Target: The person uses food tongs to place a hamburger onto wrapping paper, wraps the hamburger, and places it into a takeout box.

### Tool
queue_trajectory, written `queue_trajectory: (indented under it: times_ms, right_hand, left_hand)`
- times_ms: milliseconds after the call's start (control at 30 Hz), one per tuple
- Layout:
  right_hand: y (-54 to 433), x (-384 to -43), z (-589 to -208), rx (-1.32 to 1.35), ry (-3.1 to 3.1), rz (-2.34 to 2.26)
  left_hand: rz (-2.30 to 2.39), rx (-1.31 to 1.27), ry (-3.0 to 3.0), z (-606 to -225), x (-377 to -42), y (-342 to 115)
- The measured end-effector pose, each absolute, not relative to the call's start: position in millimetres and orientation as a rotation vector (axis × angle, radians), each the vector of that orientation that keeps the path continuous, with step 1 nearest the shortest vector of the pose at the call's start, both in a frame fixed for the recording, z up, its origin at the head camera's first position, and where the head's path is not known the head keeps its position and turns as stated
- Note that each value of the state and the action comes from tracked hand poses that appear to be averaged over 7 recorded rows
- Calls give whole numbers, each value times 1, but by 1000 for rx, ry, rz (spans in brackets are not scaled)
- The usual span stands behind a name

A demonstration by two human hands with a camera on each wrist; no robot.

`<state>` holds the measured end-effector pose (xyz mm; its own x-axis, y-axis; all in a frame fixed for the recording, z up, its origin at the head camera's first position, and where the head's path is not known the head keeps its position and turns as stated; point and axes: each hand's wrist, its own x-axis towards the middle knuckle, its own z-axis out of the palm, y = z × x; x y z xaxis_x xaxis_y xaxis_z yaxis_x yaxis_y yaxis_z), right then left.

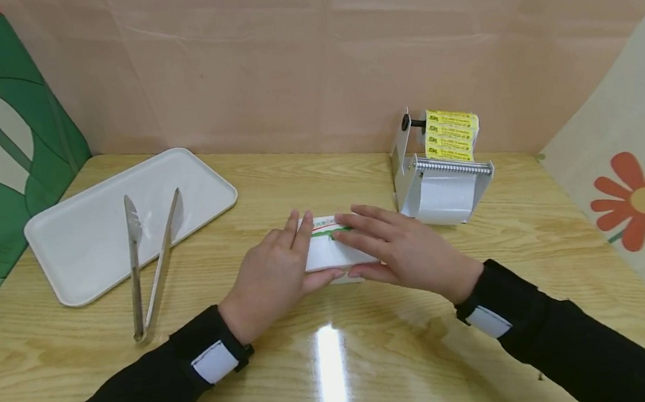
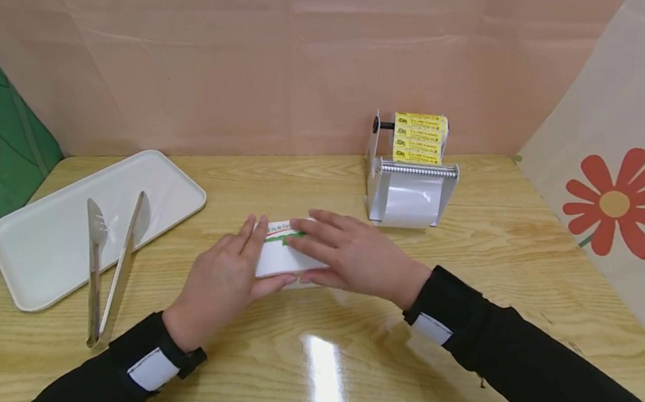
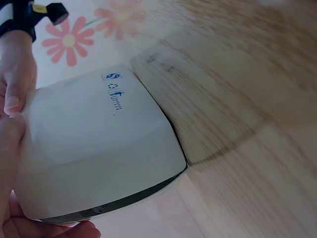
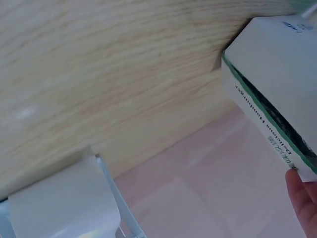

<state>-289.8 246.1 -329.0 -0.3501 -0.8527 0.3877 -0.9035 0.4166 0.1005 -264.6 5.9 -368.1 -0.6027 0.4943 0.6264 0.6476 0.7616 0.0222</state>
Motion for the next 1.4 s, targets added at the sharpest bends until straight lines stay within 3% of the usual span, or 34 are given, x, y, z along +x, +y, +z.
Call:
queue_trajectory:
  times_ms: [200, 1033, 1400]
  right_hand:
    - [253, -287, -330, 1371, -2435, 438]
    - [257, -283, -342, 1386, -2405, 254]
    - [256, -278, -342, 1276, -2357, 532]
  left_hand:
    - [-349, -861, -2354, -367, -265, 6]
    - [-379, -885, -2352, -366, -268, 5]
    - [-409, -897, -2392, -366, -267, 5]
